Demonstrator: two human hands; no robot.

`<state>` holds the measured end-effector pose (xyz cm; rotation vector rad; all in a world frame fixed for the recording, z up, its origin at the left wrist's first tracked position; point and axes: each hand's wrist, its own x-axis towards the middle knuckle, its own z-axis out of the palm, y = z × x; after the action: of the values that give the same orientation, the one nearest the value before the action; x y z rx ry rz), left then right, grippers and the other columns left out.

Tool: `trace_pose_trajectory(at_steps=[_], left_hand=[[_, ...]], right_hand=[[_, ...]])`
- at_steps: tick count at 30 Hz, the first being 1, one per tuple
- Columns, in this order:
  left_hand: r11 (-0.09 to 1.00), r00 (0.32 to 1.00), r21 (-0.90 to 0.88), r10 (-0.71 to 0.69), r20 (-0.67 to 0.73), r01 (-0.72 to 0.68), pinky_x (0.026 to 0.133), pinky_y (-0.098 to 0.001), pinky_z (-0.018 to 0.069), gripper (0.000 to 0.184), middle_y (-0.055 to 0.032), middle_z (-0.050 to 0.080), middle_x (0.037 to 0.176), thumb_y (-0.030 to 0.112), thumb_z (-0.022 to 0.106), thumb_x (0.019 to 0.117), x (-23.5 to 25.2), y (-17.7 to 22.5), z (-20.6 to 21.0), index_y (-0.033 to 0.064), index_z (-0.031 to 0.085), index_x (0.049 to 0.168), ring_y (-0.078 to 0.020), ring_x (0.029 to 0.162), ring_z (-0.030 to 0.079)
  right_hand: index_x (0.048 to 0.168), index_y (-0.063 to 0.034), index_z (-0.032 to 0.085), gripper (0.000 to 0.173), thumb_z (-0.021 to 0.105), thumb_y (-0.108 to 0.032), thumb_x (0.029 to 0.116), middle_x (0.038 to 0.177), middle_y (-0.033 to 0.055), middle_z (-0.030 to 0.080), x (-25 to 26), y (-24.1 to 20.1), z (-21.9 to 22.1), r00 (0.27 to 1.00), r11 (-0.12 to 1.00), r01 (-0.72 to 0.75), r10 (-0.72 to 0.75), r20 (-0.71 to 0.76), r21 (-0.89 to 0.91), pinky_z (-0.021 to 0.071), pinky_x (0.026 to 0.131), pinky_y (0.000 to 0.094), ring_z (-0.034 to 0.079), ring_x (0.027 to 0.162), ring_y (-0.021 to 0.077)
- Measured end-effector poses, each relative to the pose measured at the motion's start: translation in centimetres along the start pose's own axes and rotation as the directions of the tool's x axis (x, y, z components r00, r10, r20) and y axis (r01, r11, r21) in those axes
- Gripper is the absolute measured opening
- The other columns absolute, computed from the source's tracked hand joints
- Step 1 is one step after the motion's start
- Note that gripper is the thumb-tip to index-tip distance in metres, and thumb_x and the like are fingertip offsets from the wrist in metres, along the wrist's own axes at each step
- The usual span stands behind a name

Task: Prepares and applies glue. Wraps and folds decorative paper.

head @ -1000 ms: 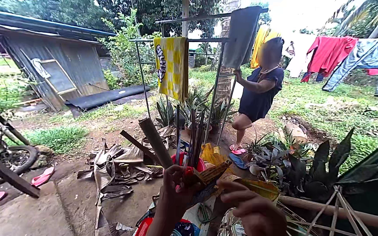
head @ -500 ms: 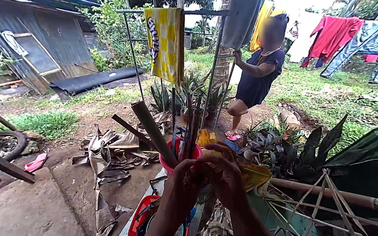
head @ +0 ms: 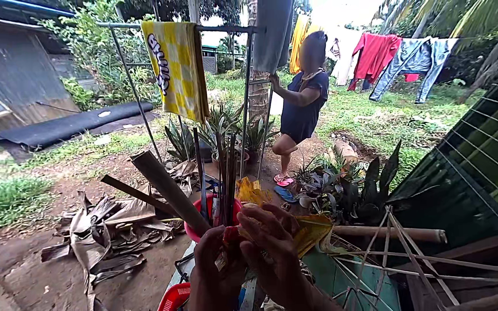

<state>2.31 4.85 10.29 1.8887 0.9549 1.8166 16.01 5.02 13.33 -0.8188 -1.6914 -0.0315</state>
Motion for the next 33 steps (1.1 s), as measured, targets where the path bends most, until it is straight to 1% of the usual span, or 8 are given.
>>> trace_pose_trajectory(at_steps=[4, 13, 15, 18, 21, 24, 29, 33], left_hand=[[0.986, 1.0, 0.165, 0.018, -0.012, -0.016, 0.089, -0.0192, 0.0559, 0.068, -0.0049, 0.071, 0.119, 0.018, 0.076, 0.0847, -0.2, -0.1, 0.6, 0.0047, 0.039, 0.14, 0.0002, 0.104, 0.068], [0.978, 0.999, 0.206, 0.038, -0.015, -0.034, 0.091, -0.0187, 0.0554, 0.069, -0.0046, 0.071, 0.118, 0.017, 0.075, 0.0856, -0.5, -0.7, 0.6, 0.0049, 0.037, 0.142, 0.0005, 0.103, 0.068], [0.976, 0.999, 0.212, 0.045, -0.013, -0.041, 0.091, -0.0197, 0.0563, 0.068, -0.0047, 0.072, 0.118, 0.019, 0.075, 0.0875, -0.5, -0.9, 0.4, 0.0041, 0.037, 0.141, -0.0009, 0.103, 0.069], [0.978, 0.999, 0.205, 0.018, 0.031, -0.024, 0.091, -0.0247, 0.0586, 0.069, -0.0063, 0.072, 0.119, 0.018, 0.076, 0.0891, -0.3, -1.0, -0.1, 0.0017, 0.036, 0.143, -0.0066, 0.105, 0.07], [0.98, 0.995, 0.2, -0.032, 0.089, 0.014, 0.091, -0.0305, 0.0609, 0.073, -0.0076, 0.072, 0.118, 0.013, 0.078, 0.0866, -0.2, -0.8, -0.5, -0.001, 0.035, 0.144, -0.0117, 0.105, 0.072], [0.98, 0.987, 0.196, -0.071, 0.142, 0.042, 0.09, -0.0319, 0.0618, 0.079, -0.0048, 0.072, 0.119, 0.013, 0.08, 0.0851, -0.2, -0.6, -0.8, 0.0003, 0.033, 0.147, -0.012, 0.105, 0.072], [0.984, 0.968, 0.151, -0.129, 0.217, 0.097, 0.088, -0.0297, 0.0616, 0.087, -0.0018, 0.072, 0.118, 0.011, 0.083, 0.0818, -0.3, 0.0, -1.4, 0.002, 0.028, 0.149, -0.0094, 0.103, 0.072], [0.986, 0.959, 0.103, -0.154, 0.239, 0.132, 0.088, -0.0283, 0.062, 0.09, -0.0003, 0.072, 0.117, 0.012, 0.085, 0.0806, -0.2, 0.2, -1.7, 0.0019, 0.027, 0.149, -0.0081, 0.1, 0.073]], right_hand=[[0.11, -0.0179, 0.08, 0.022, 0.065, -0.03, 0.1003, 0.111, -0.0049, 0.076, -0.1, 0.2, 0.5, 0.999, 1.0, 0.007, -0.008, -0.045, -0.024, 0.0331, 0.107, 0.047, 0.059, 0.121, 0.0139], [0.101, -0.02, 0.081, 0.016, 0.067, -0.026, 0.0989, 0.106, -0.0072, 0.076, 0.0, 0.3, 0.9, 0.999, 0.997, 0.034, -0.037, -0.037, -0.071, 0.0338, 0.105, 0.0459, 0.061, 0.116, 0.0121], [0.111, -0.018, 0.08, 0.03, 0.054, -0.033, 0.1058, 0.112, -0.0053, 0.076, 0.0, 0.1, 0.4, 0.999, 0.998, 0.031, -0.03, 0.027, -0.057, 0.0308, 0.109, 0.0497, 0.06, 0.122, 0.0137], [0.138, -0.0117, 0.065, 0.053, 0.03, -0.042, 0.1119, 0.133, 0.0006, 0.07, 0.6, -0.1, -1.3, 0.983, 1.0, 0.007, -0.006, 0.185, -0.005, 0.0222, 0.119, 0.0586, 0.051, 0.14, 0.0186], [0.149, -0.0168, 0.054, 0.043, 0.045, -0.031, 0.1094, 0.137, -0.0031, 0.066, 2.8, 0.6, -3.2, 0.932, 0.987, -0.065, 0.007, 0.364, 0.146, 0.0374, 0.115, 0.0522, 0.056, 0.132, 0.0128], [0.151, -0.0156, 0.047, 0.051, 0.059, -0.013, 0.1012, 0.128, -0.0015, 0.07, 5.7, 1.7, -4.3, 0.809, 0.957, -0.109, -0.07, 0.583, 0.267, 0.0532, 0.103, 0.0342, 0.065, 0.118, 0.0121], [0.15, -0.02, 0.045, 0.055, 0.063, -0.011, 0.0989, 0.113, -0.0037, 0.072, 8.3, 2.6, -4.4, 0.636, 0.968, -0.036, -0.17, 0.752, 0.25, 0.0564, 0.087, 0.0258, 0.067, 0.101, 0.0083], [0.146, -0.0157, 0.051, 0.049, 0.064, -0.01, 0.0998, 0.105, -0.0017, 0.074, 8.7, 1.8, -4.3, 0.624, 0.965, -0.043, -0.178, 0.761, 0.261, 0.0592, 0.085, 0.0233, 0.07, 0.094, 0.0056]])
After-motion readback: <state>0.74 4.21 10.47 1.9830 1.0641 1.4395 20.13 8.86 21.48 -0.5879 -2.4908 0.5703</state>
